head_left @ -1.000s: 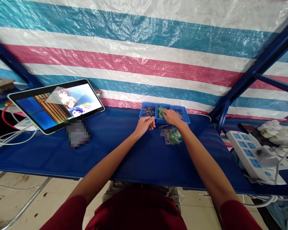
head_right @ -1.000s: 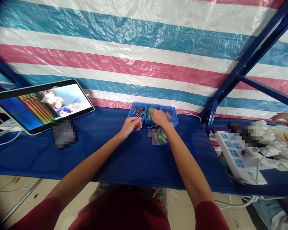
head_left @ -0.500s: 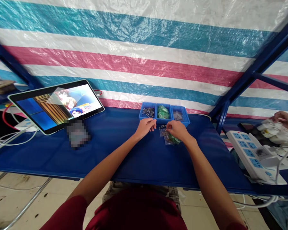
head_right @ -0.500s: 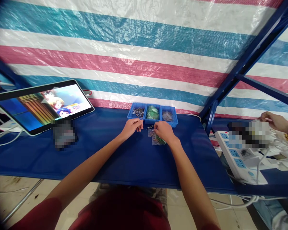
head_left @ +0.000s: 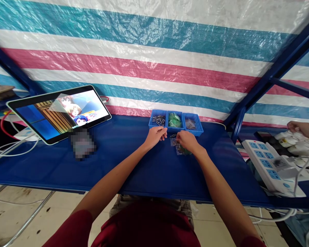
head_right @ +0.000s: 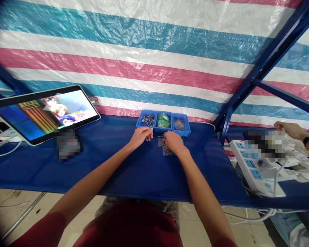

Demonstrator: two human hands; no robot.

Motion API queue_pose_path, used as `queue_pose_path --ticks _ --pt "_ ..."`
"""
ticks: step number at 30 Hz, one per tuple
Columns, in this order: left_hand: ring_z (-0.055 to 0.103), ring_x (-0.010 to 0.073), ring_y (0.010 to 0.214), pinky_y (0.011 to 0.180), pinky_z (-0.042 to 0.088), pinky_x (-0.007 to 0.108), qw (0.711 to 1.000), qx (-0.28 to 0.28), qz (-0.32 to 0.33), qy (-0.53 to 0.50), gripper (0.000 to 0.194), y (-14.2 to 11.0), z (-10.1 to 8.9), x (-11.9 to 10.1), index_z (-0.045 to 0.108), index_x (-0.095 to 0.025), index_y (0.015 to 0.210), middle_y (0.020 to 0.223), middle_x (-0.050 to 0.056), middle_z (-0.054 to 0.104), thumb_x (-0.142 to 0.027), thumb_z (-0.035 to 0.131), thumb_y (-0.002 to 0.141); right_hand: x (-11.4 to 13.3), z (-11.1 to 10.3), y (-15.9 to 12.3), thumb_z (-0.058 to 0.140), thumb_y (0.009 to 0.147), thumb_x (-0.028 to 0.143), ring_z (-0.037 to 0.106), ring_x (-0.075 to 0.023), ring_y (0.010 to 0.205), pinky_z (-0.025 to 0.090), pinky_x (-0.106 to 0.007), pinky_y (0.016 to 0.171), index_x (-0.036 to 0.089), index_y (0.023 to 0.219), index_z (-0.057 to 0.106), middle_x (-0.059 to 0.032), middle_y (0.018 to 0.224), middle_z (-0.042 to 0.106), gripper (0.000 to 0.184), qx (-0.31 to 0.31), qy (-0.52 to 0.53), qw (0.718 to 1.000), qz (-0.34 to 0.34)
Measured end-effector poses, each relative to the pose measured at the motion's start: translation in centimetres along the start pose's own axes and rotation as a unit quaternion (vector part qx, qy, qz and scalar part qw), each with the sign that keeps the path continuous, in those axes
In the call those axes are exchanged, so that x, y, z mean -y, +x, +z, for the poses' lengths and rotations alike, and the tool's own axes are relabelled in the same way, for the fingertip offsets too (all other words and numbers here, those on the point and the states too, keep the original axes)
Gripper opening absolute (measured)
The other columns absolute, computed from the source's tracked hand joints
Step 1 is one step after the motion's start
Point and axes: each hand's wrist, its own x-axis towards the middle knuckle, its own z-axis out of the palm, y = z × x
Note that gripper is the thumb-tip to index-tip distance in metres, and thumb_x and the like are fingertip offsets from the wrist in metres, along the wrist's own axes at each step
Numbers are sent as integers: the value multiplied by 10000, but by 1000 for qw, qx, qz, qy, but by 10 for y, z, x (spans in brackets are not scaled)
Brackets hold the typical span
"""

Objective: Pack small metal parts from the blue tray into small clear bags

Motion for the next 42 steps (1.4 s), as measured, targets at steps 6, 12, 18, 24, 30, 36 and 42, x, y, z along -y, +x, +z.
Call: queue_pose_path --ticks 6,12,18,24,30,36,42 --pt "556 91 469 450 417 194 1000 -1 2 -2 374 -1 0 0 579 -136 641 580 22 608 -446 536 846 1 4 -2 506 904 172 612 -217 915 388 -270 694 156 928 635 -106 985 657 133 -43 13 999 -10" --pt "557 93 479 458 427 195 999 -28 13 -12 389 2 -3 -6 586 -137 642 580 30 615 -465 539 844 -1 -2 2 488 902 163 630 -218 852 398 -273 682 166 924 617 -85 888 692 131 -107 98 989 -7" --pt "557 96 480 464 430 196 998 -29 47 18 388 12 -11 -19 596 -138 637 582 32 613 -449 528 860 -3 -16 6 470 876 177 652 -224 815 455 -325 757 183 1029 643 -78 889 717 231 -214 229 949 -40" --pt "554 95 504 488 434 194 993 -71 78 54 381 13 -5 -5 595 -151 673 626 23 629 -446 490 890 3 -9 1 511 845 315 636 -176 595 510 -309 614 187 934 644 -42 761 691 204 -248 443 861 -29" --pt "632 133 684 577 462 208 976 -104 134 139 298 5 5 5 663 -170 976 848 43 700 -404 491 906 0 1 -5 667 741 421 657 -189 614 538 -317 604 189 778 642 -25 683 675 236 -245 546 801 -4" --pt "658 182 818 630 474 234 978 -43 147 139 313 0 8 3 703 -178 1009 905 61 726 -420 568 863 -3 3 -8 753 644 444 677 -199 615 556 -336 621 180 769 679 -36 682 706 302 -212 613 761 13" --pt "660 179 769 656 493 259 984 -55 132 104 235 -1 8 8 722 -168 868 859 61 734 -376 624 819 -1 5 -8 799 591 435 696 -202 619 572 -340 637 164 772 699 -51 697 727 341 -181 654 734 25"
